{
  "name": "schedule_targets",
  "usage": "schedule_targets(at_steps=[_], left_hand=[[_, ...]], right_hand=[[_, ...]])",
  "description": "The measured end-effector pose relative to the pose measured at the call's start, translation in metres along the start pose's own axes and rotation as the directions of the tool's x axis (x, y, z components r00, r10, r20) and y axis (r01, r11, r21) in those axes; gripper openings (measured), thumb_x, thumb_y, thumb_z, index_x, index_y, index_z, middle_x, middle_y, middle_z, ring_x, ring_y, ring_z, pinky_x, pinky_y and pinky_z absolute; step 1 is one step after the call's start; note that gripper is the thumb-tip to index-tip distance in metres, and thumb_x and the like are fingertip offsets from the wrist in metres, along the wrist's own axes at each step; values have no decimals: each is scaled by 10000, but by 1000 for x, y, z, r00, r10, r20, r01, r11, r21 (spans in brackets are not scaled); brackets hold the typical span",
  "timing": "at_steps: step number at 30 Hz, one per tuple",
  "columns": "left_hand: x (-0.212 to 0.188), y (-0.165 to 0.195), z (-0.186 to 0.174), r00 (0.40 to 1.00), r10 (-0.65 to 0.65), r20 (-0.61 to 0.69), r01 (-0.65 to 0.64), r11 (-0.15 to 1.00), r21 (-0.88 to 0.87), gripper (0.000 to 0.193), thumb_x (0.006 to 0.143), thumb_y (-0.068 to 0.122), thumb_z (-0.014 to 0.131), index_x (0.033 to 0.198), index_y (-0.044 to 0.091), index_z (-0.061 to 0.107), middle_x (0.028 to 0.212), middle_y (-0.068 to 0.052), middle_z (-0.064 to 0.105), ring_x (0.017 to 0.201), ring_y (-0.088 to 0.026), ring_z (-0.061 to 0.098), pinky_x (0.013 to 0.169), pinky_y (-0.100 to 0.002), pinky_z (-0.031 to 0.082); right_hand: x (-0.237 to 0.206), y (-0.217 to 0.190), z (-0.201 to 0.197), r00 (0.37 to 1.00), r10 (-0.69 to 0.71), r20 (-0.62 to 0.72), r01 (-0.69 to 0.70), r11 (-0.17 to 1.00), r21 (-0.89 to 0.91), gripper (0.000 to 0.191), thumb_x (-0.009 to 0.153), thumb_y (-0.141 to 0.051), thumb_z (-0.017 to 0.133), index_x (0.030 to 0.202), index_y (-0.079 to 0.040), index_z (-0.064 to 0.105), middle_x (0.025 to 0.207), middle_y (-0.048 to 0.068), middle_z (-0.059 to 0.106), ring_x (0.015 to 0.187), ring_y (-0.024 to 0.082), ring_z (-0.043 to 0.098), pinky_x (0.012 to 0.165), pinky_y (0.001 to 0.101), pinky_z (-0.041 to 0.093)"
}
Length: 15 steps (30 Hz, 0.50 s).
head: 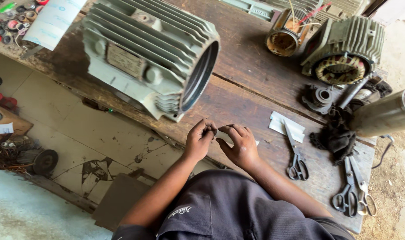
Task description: The person cuts and tears strips of white insulating paper from a roll and folds them, then inserts the paper pieces into the slots of a disassembled electric motor stator on the workbench, working around the motor housing.
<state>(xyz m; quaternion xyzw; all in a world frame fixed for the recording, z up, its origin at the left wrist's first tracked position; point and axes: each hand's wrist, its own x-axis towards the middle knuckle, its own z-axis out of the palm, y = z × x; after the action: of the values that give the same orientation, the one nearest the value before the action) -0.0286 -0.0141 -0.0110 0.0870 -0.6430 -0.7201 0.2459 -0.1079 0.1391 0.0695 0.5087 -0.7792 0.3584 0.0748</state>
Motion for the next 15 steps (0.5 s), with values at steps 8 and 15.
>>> schedule_targets(at_steps=[8,15], left_hand=[[9,16,-54,986,-166,-34,161,980,-117,117,992,-38,552,990,63,612,707,31,555,567,-49,489,498,-217,382],[15,20,-89,970,-161,185,208,938,-277,209,989,-4,617,1182,76,616,872,39,599,721,-44,584,606,-213,489]], right_hand=[[36,-33,36,995,-93,-42,88,990,-106,318,809,-98,807,1106,-126,697,1096,36,709,984,259,669,823,418,454],[53,-36,58,997,19,-75,-14,998,67,351,806,-33,813,1121,-101,673,1105,71,699,1021,275,685,835,401,477]])
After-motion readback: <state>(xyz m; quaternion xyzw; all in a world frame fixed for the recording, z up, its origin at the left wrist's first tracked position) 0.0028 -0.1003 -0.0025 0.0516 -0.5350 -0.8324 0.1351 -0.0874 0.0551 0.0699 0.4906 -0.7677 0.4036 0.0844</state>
